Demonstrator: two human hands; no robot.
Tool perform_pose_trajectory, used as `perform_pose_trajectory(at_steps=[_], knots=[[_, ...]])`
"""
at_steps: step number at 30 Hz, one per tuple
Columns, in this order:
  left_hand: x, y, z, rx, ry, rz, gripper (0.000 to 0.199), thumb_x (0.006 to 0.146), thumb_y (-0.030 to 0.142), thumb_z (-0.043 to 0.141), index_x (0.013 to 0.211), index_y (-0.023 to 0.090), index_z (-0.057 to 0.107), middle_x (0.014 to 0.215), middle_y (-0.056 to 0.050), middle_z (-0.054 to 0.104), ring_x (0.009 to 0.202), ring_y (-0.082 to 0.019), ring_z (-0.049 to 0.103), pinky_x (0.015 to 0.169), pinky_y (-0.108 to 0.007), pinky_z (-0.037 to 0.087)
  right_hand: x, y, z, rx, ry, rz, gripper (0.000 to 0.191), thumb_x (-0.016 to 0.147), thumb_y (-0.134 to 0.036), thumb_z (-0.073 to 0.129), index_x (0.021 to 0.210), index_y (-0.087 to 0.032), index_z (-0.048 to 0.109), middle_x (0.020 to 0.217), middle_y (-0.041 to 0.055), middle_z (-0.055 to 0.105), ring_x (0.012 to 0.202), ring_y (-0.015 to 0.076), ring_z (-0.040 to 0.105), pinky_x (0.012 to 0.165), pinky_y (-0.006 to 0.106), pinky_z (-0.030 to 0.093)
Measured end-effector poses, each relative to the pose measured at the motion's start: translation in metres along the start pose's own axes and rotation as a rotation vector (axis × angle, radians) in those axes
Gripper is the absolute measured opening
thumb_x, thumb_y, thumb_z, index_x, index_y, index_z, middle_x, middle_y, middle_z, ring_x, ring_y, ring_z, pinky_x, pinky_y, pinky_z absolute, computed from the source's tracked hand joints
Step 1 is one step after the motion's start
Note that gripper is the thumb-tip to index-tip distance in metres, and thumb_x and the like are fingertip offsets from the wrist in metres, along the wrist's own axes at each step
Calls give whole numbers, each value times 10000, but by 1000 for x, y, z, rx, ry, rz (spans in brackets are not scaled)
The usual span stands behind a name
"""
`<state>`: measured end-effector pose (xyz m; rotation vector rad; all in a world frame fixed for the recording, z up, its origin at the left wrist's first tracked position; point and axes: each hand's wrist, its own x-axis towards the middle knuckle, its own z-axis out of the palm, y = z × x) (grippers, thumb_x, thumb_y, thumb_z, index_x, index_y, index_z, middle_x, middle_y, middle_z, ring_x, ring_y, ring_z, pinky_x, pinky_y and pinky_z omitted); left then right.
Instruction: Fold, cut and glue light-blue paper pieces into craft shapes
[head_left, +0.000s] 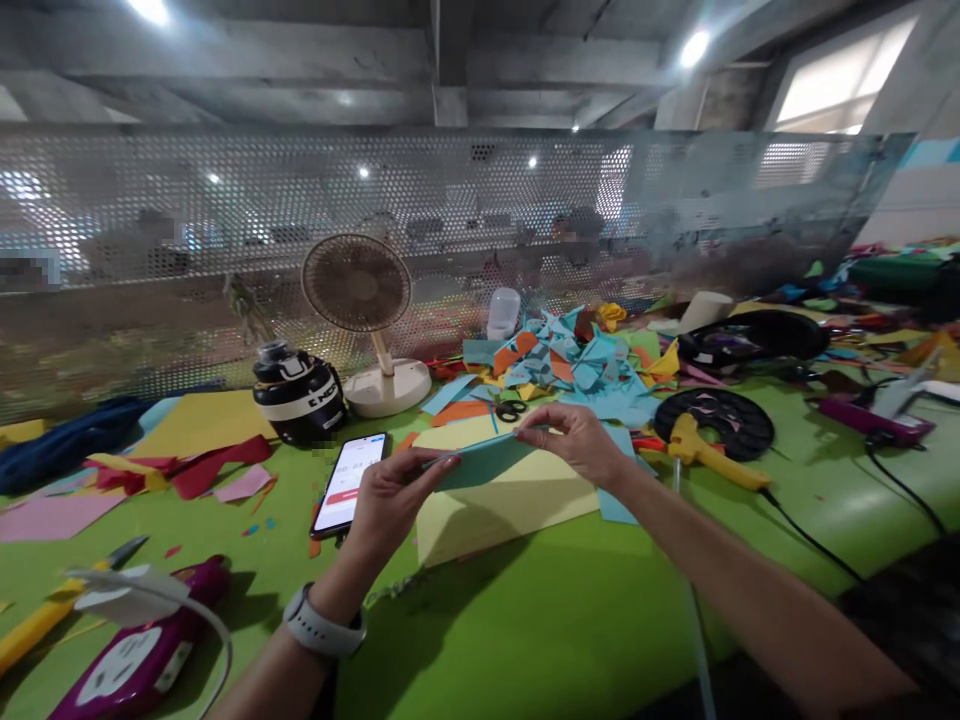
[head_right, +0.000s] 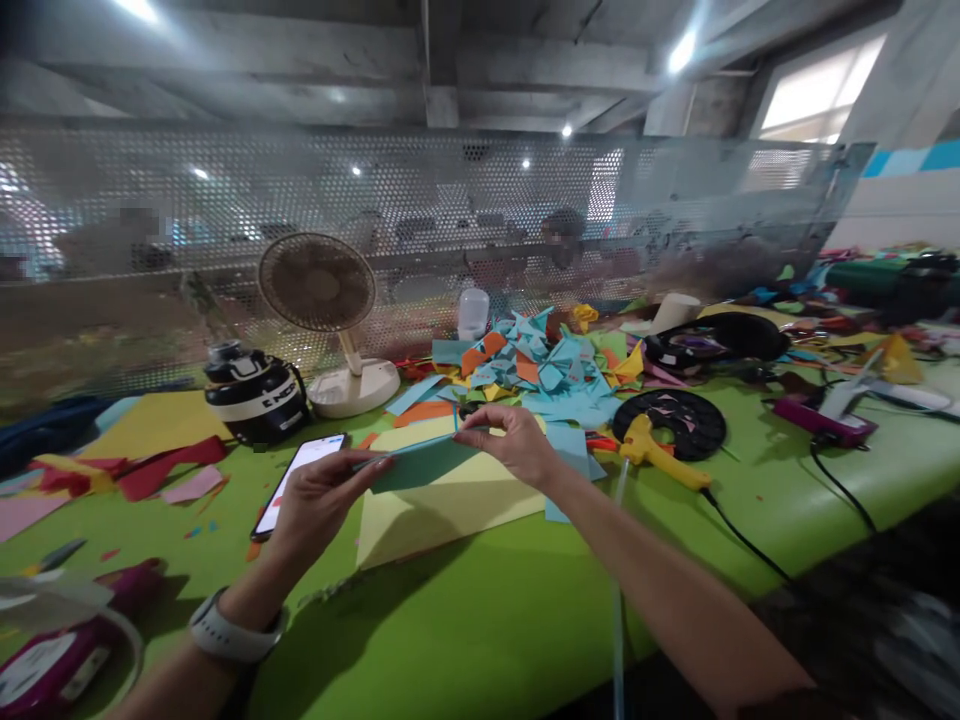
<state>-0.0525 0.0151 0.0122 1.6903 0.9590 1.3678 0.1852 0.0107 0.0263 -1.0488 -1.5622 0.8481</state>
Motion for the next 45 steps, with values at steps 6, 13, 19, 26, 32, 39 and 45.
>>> perform_pose_trajectory(at_steps=[6, 13, 19, 26, 32, 39, 45], knots=[[-3, 0, 3, -64, 54, -137, 326, 553, 460, 824, 690, 172, 755, 589, -16, 698, 515, -123, 562, 491, -207, 458, 0, -2, 0, 133, 15, 88, 381, 570, -486, 794, 739, -165, 681, 695, -2, 630, 633, 116, 528, 590, 248, 405], [-4, 2, 4, -153, 56, -173, 323, 527, 437, 846, 674, 167, 750, 602, -17, 701, 529, -110, 560, 496, -187, 455, 1, -2, 1, 175, 37, 96, 419, 558, -533, 782, 715, -161, 672, 672, -6, 609, 617, 106, 493, 563, 234, 380], [-4, 2, 2, -177, 51, -175, 315, 544, 428, 841, 678, 160, 743, 597, -16, 695, 521, -113, 559, 493, -195, 456, 0, -4, 5, 197, 85, 65, 420, 558, -566, 767, 680, -177, 666, 663, -2, 604, 625, 117, 493, 587, 255, 395], [-4, 7, 2, -128, 22, -168, 335, 581, 460, 815, 671, 148, 735, 576, -19, 676, 493, -108, 541, 456, -192, 427, -4, -6, 5, 167, 125, 37, 392, 638, -560, 724, 621, -179, 636, 539, -43, 441, 524, 79, 338, 483, 234, 265], [-5, 10, 3, -180, 13, -173, 320, 575, 438, 823, 665, 145, 730, 602, -25, 693, 510, -109, 556, 477, -196, 443, -5, -9, 4, 151, 126, 25, 400, 662, -556, 712, 601, -173, 617, 541, -38, 422, 522, 82, 315, 483, 247, 230], [-7, 19, 3, -161, 44, -139, 306, 593, 423, 816, 693, 145, 738, 597, -17, 688, 517, -113, 560, 477, -200, 434, -7, -17, 5, 171, 192, -31, 369, 625, -555, 742, 619, -198, 649, 577, -8, 505, 531, 104, 380, 477, 255, 281], [-4, 12, 5, -218, -16, -252, 350, 584, 457, 814, 727, 147, 736, 658, -34, 715, 547, -121, 586, 499, -204, 449, -6, -11, 5, 113, 184, -28, 343, 676, -519, 719, 641, -186, 650, 582, -8, 501, 535, 104, 383, 485, 253, 287]])
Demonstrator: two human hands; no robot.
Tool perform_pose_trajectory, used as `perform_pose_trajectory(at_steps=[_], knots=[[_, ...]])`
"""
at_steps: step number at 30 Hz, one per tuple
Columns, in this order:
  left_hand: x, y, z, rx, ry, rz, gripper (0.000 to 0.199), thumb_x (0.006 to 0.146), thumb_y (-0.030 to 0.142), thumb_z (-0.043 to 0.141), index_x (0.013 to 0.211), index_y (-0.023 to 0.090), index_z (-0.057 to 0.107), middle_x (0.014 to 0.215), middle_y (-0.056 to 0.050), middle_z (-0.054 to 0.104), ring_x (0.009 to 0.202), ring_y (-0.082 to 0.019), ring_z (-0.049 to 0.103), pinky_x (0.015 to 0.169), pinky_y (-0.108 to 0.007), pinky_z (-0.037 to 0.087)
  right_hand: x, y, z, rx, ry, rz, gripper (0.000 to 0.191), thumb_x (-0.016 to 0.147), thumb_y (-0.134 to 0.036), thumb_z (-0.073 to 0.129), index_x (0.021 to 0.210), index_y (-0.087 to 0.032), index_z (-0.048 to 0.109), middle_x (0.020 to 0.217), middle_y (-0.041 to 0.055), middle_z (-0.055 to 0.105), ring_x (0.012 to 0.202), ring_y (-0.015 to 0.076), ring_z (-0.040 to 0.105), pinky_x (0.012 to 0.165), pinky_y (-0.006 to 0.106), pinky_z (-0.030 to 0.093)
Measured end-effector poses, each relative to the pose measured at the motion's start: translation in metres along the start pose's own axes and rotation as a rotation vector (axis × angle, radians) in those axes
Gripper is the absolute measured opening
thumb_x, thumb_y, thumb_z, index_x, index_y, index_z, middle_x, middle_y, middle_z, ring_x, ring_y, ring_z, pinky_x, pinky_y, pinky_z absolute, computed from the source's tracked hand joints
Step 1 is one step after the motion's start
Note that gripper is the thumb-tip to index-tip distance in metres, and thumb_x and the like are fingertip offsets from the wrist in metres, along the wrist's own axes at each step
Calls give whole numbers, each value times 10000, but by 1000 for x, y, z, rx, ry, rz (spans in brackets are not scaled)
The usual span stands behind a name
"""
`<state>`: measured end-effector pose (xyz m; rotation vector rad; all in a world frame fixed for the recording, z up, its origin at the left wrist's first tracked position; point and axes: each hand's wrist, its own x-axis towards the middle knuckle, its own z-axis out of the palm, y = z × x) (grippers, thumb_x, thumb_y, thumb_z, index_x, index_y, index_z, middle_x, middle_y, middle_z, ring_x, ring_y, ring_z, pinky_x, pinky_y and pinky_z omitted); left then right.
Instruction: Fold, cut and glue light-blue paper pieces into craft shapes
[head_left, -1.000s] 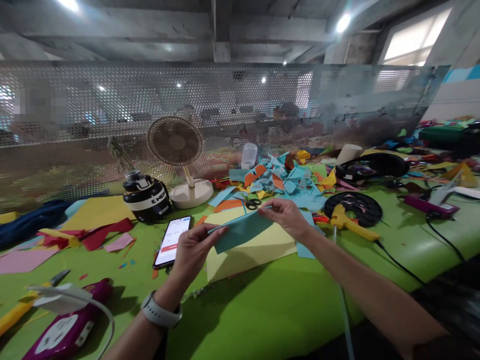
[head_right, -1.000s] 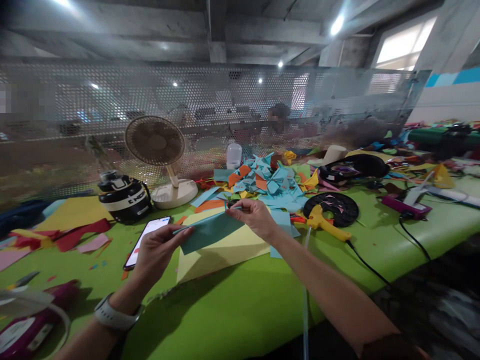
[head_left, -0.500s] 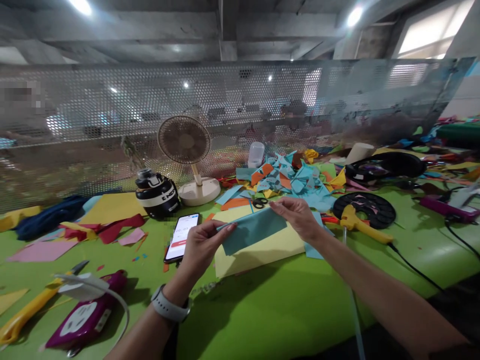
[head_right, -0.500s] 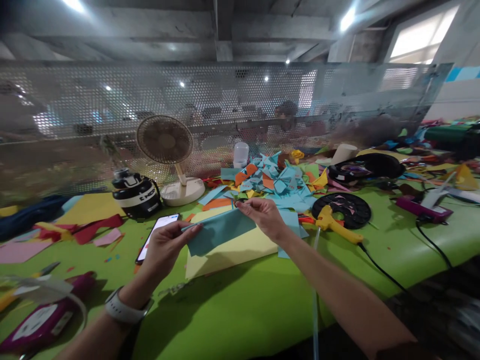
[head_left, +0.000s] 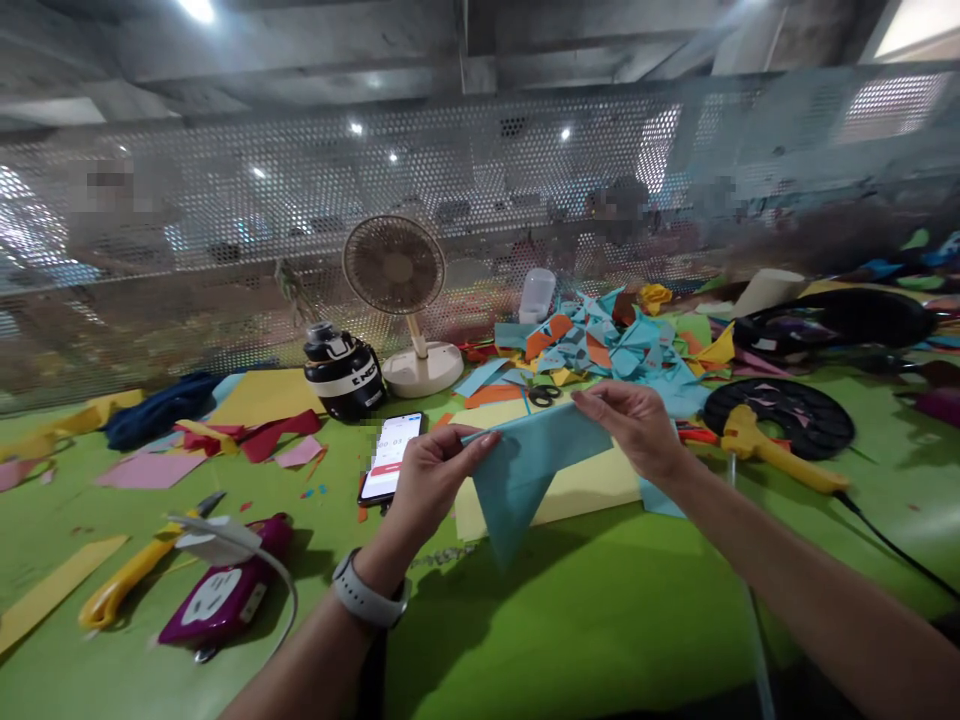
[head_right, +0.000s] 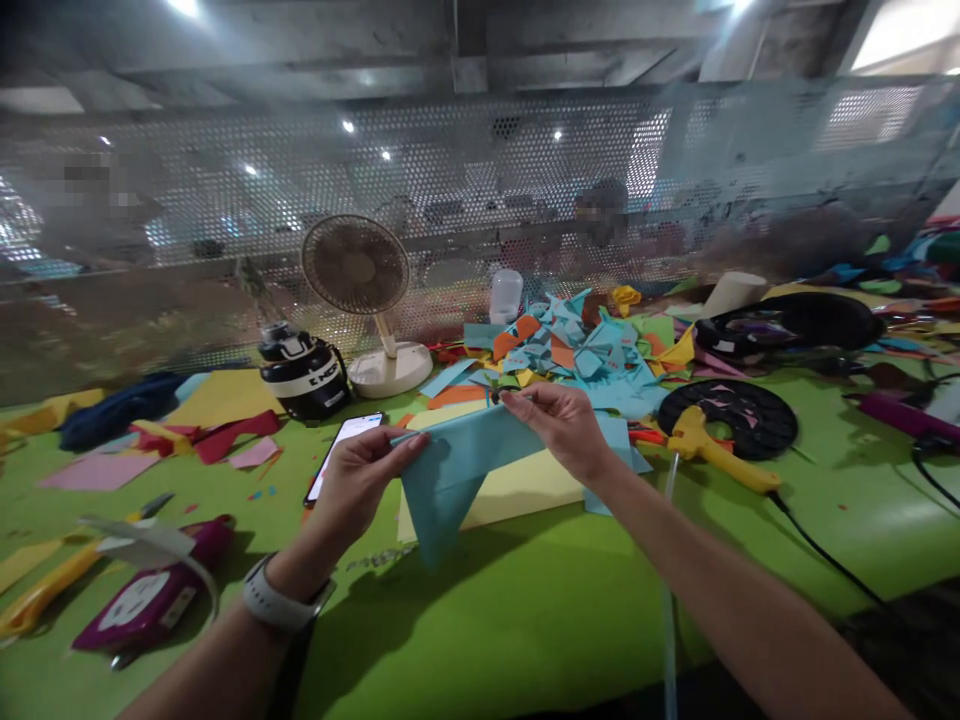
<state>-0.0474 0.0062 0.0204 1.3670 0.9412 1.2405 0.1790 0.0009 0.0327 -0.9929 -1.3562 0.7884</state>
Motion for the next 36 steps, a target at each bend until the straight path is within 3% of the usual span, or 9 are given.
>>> perform_pose_trajectory(at_steps=[4, 8, 16, 27, 36], knots=[[5, -6, -2, -21, -65, -142, 370, 559, 455, 827, 733, 146, 723, 647, -23, 699, 525, -104, 565, 489, -194, 440, 3, 8, -1, -39, -43, 79, 394, 679, -553, 691, 639, -170, 608, 544, -34, 431, 502, 84, 332, 462, 244, 239], [6, -7, -4, 2, -204, -250, 367, 575, 456, 818, 729, 139, 716, 625, -19, 669, 520, -101, 547, 496, -197, 436, 4, 9, 1, -45, -129, 159, 444, 655, -597, 675, 656, -161, 593, 522, -49, 410, 479, 74, 323, 443, 229, 231], [-2, -6, -1, 114, -387, -242, 306, 661, 450, 760, 746, 157, 740, 681, -40, 687, 565, -111, 525, 487, -190, 378, -4, 12, 12, -120, -283, 153, 384, 659, -518, 711, 636, -150, 603, 526, -53, 405, 501, 76, 323, 465, 228, 238], [3, -10, -2, 164, -445, -325, 399, 678, 528, 720, 696, 132, 671, 563, 34, 548, 481, -60, 384, 439, -182, 259, -3, 12, 21, -93, -347, 209, 388, 656, -503, 717, 641, -135, 594, 543, -48, 448, 501, 68, 352, 449, 211, 251], [0, -6, 2, 15, -382, -439, 402, 572, 492, 812, 732, 134, 725, 619, -6, 640, 492, -74, 477, 466, -203, 322, -3, 9, 17, 22, -342, 322, 372, 646, -488, 737, 639, -147, 588, 539, -59, 473, 479, 57, 379, 444, 205, 262]])
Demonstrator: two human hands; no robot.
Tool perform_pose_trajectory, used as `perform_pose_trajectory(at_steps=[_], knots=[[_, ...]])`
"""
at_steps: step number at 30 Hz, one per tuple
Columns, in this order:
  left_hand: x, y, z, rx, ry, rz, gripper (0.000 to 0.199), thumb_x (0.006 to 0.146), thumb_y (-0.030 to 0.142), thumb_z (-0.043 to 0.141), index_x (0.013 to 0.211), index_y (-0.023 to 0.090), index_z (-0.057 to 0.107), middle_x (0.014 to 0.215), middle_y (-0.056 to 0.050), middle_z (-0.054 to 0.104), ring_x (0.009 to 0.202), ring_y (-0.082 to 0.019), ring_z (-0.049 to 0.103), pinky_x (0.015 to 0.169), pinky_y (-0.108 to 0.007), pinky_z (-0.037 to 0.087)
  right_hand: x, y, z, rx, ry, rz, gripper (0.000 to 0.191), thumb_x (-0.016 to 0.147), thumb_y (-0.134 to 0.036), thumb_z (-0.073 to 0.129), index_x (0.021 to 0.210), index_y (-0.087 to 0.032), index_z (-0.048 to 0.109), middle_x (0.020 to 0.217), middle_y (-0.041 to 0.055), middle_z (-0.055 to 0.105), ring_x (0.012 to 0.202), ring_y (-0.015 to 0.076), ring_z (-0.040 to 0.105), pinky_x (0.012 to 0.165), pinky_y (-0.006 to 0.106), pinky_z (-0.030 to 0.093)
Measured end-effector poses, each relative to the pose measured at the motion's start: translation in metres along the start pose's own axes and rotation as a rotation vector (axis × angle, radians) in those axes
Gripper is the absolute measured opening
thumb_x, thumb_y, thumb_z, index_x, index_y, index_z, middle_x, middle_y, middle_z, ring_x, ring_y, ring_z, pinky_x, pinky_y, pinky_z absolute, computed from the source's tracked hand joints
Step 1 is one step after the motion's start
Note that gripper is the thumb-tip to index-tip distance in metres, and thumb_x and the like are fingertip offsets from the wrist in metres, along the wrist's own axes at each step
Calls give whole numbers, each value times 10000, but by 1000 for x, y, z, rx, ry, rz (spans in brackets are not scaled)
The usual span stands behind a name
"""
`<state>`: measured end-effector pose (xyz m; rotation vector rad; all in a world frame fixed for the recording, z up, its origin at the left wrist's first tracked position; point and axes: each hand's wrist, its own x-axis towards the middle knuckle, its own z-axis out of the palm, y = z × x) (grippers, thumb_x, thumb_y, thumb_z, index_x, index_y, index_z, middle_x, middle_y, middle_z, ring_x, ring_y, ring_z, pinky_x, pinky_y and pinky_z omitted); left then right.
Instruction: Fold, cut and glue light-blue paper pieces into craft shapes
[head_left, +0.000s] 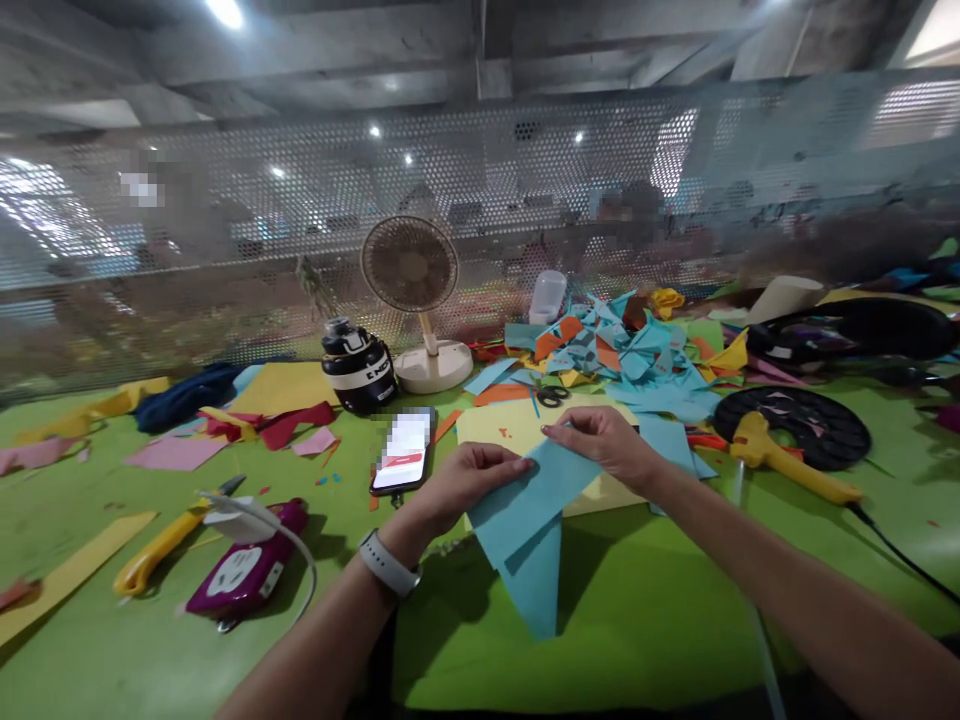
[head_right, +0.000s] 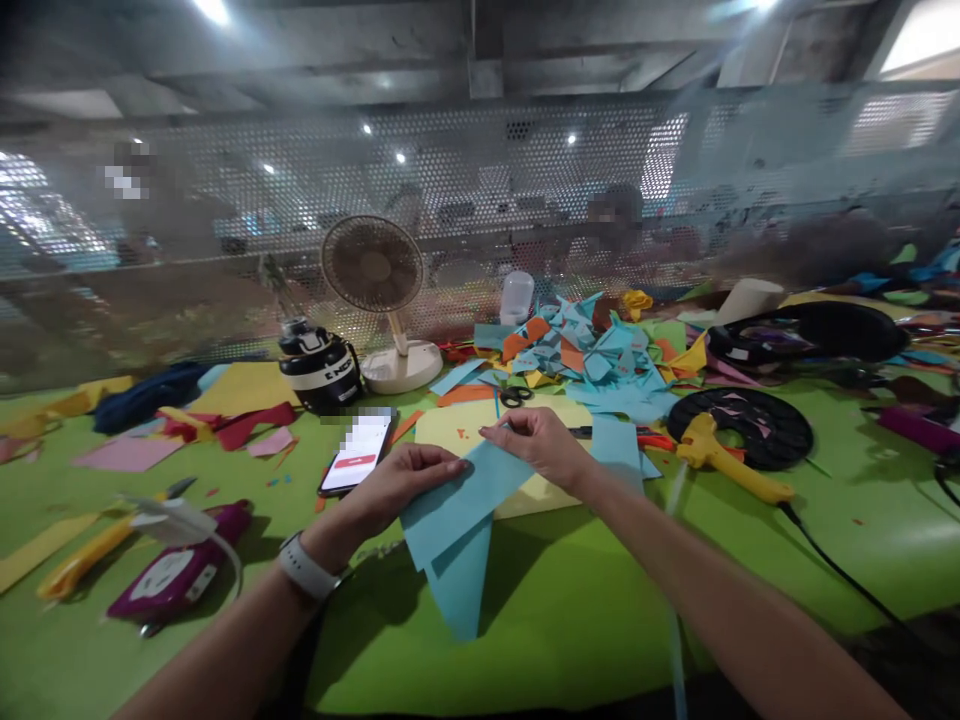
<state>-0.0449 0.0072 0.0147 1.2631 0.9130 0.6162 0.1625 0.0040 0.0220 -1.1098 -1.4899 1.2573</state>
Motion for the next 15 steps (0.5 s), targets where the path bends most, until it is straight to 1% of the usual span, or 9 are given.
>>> perform_pose_trajectory(at_steps=[5, 10, 15], knots=[[2, -4, -2, -49, -2, 36, 434, 605, 547, 774, 726, 133, 731, 588, -2, 620, 470, -60, 454, 450, -191, 302, -1, -5, 0, 16, 27, 27, 393, 611, -509, 752, 618, -152, 587, 539, -52, 494, 479, 63, 409, 450, 208, 291], [3, -3, -2, -8, 5, 53, 421, 595, 536, 783, 689, 131, 721, 584, 1, 599, 479, -56, 438, 445, -185, 289, 0, -4, -1, -2, 45, 37, 402, 597, -517, 760, 640, -151, 600, 553, -50, 494, 486, 64, 401, 452, 211, 288], [3, -4, -4, 38, -15, 67, 423, 625, 546, 757, 695, 133, 695, 588, 12, 582, 481, -59, 431, 454, -192, 295, -2, -6, 0, -6, 48, 15, 398, 620, -514, 748, 634, -148, 592, 558, -52, 481, 498, 63, 389, 454, 209, 275]])
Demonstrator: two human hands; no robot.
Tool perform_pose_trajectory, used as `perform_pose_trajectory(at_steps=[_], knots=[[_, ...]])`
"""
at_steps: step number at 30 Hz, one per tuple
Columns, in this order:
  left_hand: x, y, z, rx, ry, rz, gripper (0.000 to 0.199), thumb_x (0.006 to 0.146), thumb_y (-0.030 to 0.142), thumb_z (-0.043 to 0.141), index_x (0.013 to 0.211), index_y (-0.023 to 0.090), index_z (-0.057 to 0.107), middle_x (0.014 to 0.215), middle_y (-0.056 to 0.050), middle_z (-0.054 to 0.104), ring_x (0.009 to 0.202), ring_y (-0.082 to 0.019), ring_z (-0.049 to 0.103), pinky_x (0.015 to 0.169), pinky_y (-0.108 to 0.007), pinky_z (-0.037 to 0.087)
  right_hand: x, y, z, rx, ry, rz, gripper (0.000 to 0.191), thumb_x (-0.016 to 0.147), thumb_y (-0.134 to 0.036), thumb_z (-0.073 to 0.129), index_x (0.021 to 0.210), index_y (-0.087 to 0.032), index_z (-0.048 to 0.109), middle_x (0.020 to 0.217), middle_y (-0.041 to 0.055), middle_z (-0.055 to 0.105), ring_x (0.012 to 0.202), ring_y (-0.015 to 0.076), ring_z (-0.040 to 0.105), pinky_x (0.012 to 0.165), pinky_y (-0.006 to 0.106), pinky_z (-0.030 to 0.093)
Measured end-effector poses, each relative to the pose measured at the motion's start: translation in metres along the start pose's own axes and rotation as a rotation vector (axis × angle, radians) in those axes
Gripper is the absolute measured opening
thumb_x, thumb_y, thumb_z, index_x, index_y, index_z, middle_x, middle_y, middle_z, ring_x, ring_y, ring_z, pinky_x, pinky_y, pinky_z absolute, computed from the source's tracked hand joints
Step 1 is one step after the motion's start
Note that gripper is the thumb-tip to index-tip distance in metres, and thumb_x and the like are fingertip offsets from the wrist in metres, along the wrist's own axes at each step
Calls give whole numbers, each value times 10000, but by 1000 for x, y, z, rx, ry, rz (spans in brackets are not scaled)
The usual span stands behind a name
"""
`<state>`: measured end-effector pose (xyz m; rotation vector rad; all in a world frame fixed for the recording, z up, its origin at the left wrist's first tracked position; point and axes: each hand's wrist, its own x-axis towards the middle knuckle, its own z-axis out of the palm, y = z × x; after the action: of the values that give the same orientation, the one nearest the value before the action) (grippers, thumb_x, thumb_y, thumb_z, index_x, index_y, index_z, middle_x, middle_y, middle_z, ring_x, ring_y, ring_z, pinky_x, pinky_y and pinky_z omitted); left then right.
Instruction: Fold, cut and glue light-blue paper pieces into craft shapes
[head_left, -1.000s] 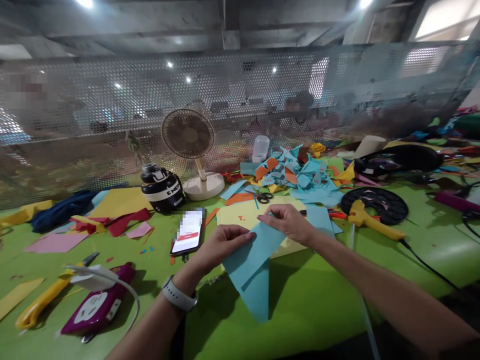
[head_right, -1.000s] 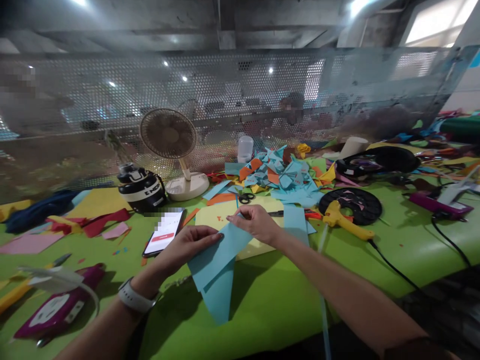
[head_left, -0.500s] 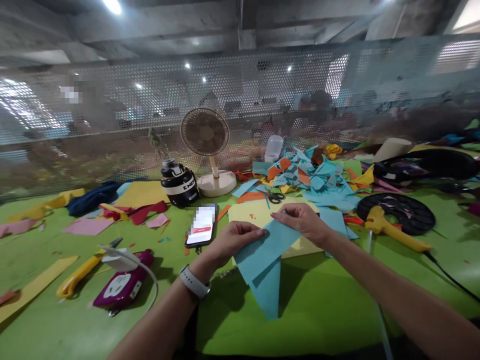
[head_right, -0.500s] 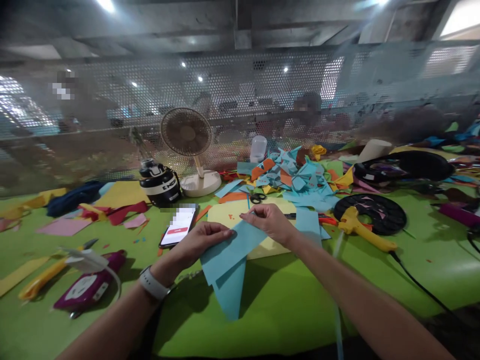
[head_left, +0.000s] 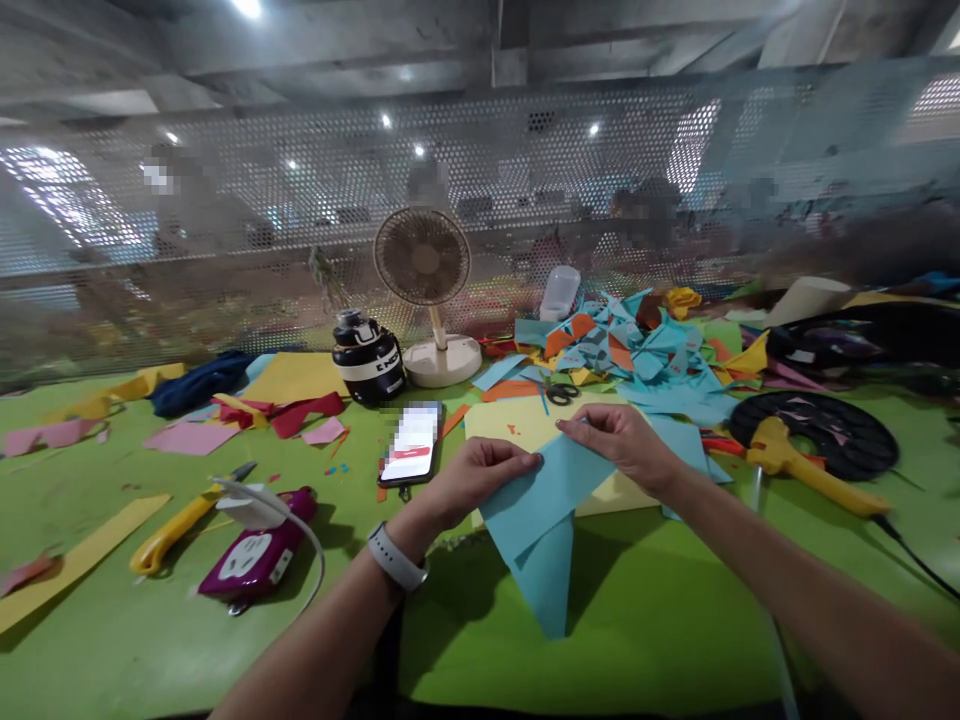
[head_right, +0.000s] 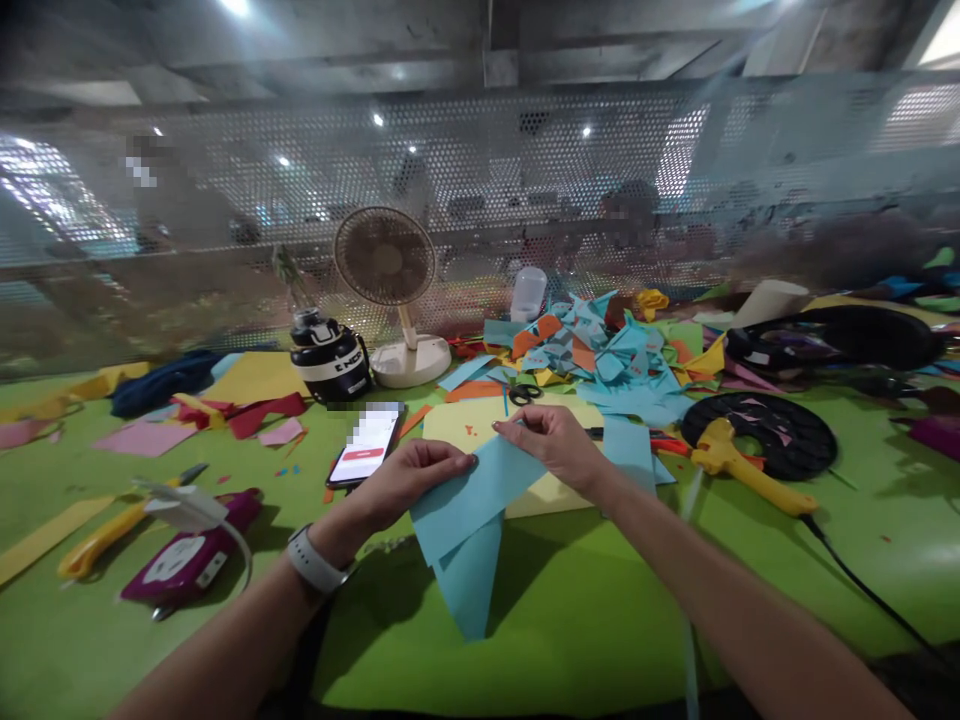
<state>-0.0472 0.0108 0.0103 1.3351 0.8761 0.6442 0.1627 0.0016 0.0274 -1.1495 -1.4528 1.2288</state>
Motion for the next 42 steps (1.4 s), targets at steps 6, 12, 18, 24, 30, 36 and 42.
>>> perform_pose_trajectory(at_steps=[6, 12, 18, 24, 30, 36, 42], knots=[[-4, 6, 2, 88, 5, 49, 462, 656, 584, 713, 674, 134, 613, 568, 35, 510, 468, -57, 394, 424, -185, 256, 1, 0, -1, 34, 46, -14, 394, 634, -504, 737, 586, -159, 554, 512, -66, 451, 458, 57, 368, 443, 215, 259], [-9, 17, 0, 106, -7, 30, 482, 669, 612, 683, 656, 155, 531, 546, 56, 458, 450, -49, 352, 411, -171, 237, 7, -17, -22, -6, 147, -97, 340, 705, -504, 671, 684, -168, 628, 688, 5, 652, 652, 121, 586, 649, 260, 441], [-8, 33, 0, 273, -77, 118, 455, 741, 602, 612, 673, 159, 536, 564, 51, 425, 494, -74, 347, 423, -181, 247, -4, -50, -19, -653, -135, -449, 256, 843, -345, 604, 1019, -181, 692, 1081, 78, 694, 1027, 213, 596, 910, 352, 400], [-11, 42, 7, 539, -154, 184, 372, 838, 508, 540, 705, 162, 573, 610, 35, 429, 536, -95, 356, 438, -191, 257, -6, -64, -8, -1008, -489, -523, 183, 910, -184, 510, 922, -169, 691, 856, 32, 717, 776, 147, 600, 921, 366, 331], [-17, 40, 5, 604, -214, 168, 363, 875, 488, 490, 716, 170, 566, 621, 38, 407, 557, -102, 345, 468, -191, 270, -10, -62, -6, -999, -551, -437, 182, 914, -245, 500, 929, -147, 652, 851, 45, 667, 740, 141, 528, 653, 246, 357], [-23, 35, -4, 549, -267, 88, 389, 853, 521, 516, 708, 164, 563, 640, 35, 418, 580, -105, 350, 492, -195, 287, -15, -60, -18, -938, -582, -278, 183, 923, -237, 479, 921, -123, 622, 833, 36, 632, 724, 121, 510, 637, 222, 363], [-23, 27, -10, 467, -317, -44, 398, 832, 547, 538, 719, 166, 549, 619, 49, 407, 533, -88, 316, 452, -186, 233, -17, -53, -30, -640, -539, -103, 182, 921, -202, 464, 923, -112, 622, 939, 66, 666, 843, 115, 584, 759, 213, 417]])
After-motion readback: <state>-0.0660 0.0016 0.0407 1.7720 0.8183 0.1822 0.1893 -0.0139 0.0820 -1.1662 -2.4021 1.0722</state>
